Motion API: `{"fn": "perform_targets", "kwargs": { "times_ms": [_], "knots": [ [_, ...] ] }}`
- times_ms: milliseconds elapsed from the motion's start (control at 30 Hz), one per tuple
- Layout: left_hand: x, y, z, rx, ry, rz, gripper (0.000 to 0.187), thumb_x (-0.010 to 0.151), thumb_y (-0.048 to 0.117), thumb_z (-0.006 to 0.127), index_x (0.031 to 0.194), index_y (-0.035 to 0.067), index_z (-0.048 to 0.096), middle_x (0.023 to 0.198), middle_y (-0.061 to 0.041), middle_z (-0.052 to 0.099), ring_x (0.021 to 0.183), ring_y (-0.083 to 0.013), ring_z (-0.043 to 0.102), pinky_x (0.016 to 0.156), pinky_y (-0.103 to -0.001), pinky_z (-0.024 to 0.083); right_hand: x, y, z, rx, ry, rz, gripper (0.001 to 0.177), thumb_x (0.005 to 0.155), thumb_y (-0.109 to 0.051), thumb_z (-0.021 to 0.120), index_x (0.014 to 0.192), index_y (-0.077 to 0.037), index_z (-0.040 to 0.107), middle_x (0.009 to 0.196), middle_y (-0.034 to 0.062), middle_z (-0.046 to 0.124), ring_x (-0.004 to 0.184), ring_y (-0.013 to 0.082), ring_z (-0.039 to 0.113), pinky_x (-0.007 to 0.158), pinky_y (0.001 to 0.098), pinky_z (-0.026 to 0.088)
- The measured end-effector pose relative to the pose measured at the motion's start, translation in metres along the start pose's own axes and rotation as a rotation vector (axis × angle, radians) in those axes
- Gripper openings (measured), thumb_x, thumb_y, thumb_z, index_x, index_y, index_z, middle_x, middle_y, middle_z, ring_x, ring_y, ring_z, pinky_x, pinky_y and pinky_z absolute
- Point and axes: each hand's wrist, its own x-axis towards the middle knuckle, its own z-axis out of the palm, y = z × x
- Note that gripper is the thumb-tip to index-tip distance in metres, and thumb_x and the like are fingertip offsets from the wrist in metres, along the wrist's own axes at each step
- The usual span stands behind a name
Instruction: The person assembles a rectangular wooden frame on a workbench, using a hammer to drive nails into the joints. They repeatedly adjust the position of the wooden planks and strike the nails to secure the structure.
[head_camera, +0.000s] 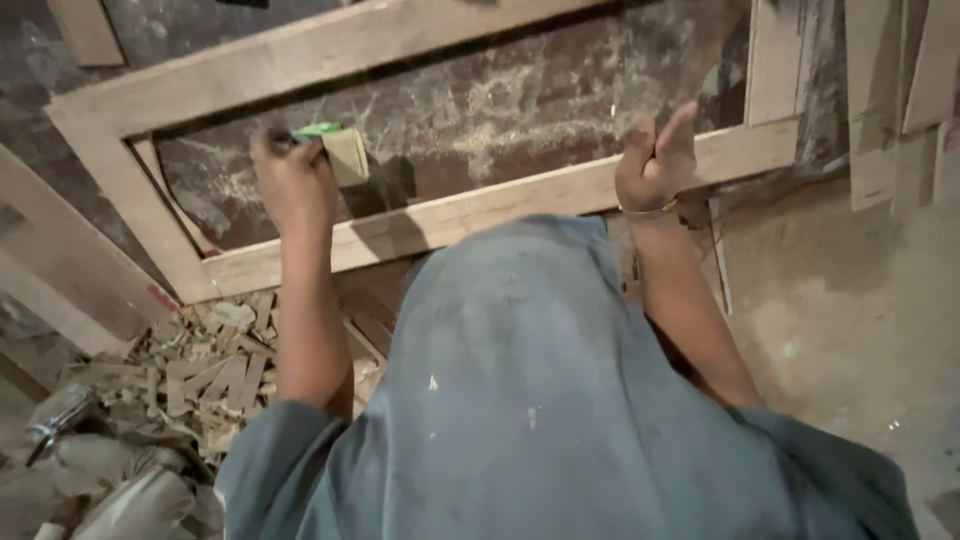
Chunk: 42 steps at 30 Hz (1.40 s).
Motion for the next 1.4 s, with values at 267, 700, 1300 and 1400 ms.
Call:
{"fn": "perform_targets", "kwargs": {
  "times_ms": [267, 700, 1300, 1400],
  "knots": [
    [0.013, -0.03, 0.02, 0.229, -0.19, -0.111, 0.017, 0.087, 0.013, 0.067, 0.095, 0.007, 0.08, 0.124, -0.024, 0.063, 0.106, -0.0478, 0.062, 0.09, -0.055, 0.05, 0.009, 0.001, 0.004, -0.207, -0.388, 0.085, 0.065, 0.108, -0.003, 0.06, 0.165, -0.018, 0.033, 0.115, 0.0162, 0.067, 0.08, 0.0304, 0.068, 0.069, 0.0389, 0.055],
    [0.014, 0.048, 0.043, -0.059, -0.36, -0.098, 0.02, 0.091, 0.017, 0.068, 0.107, 0.013, 0.08, 0.115, -0.019, 0.069, 0.102, -0.0425, 0.066, 0.087, -0.051, 0.052, -0.009, 0.032, -0.002, -0.102, -0.519, 0.177, 0.069, 0.107, -0.007, 0.057, 0.167, -0.025, 0.029, 0.102, 0.0239, 0.07, 0.09, 0.0436, 0.065, 0.077, 0.0479, 0.053],
    [-0.007, 0.194, 0.117, -2.062, -0.285, -0.495, 0.017, 0.089, 0.002, 0.061, 0.105, 0.008, 0.057, 0.102, -0.012, 0.069, 0.095, -0.0269, 0.071, 0.084, -0.038, 0.06, 0.007, 0.095, -0.062, 0.22, -0.628, 0.588, 0.065, 0.096, -0.001, 0.057, 0.159, -0.013, 0.045, 0.141, 0.0163, 0.071, 0.095, 0.024, 0.067, 0.089, 0.028, 0.049],
    [-0.011, 0.22, 0.149, -2.139, -0.31, -0.525, 0.016, 0.091, 0.004, 0.061, 0.104, 0.01, 0.056, 0.099, -0.01, 0.067, 0.092, -0.0245, 0.069, 0.086, -0.037, 0.059, 0.01, 0.135, -0.089, 0.104, -0.502, 0.112, 0.056, 0.107, -0.002, 0.063, 0.159, -0.008, 0.043, 0.148, 0.0246, 0.061, 0.136, 0.0385, 0.064, 0.107, 0.039, 0.052]
  ]
}}
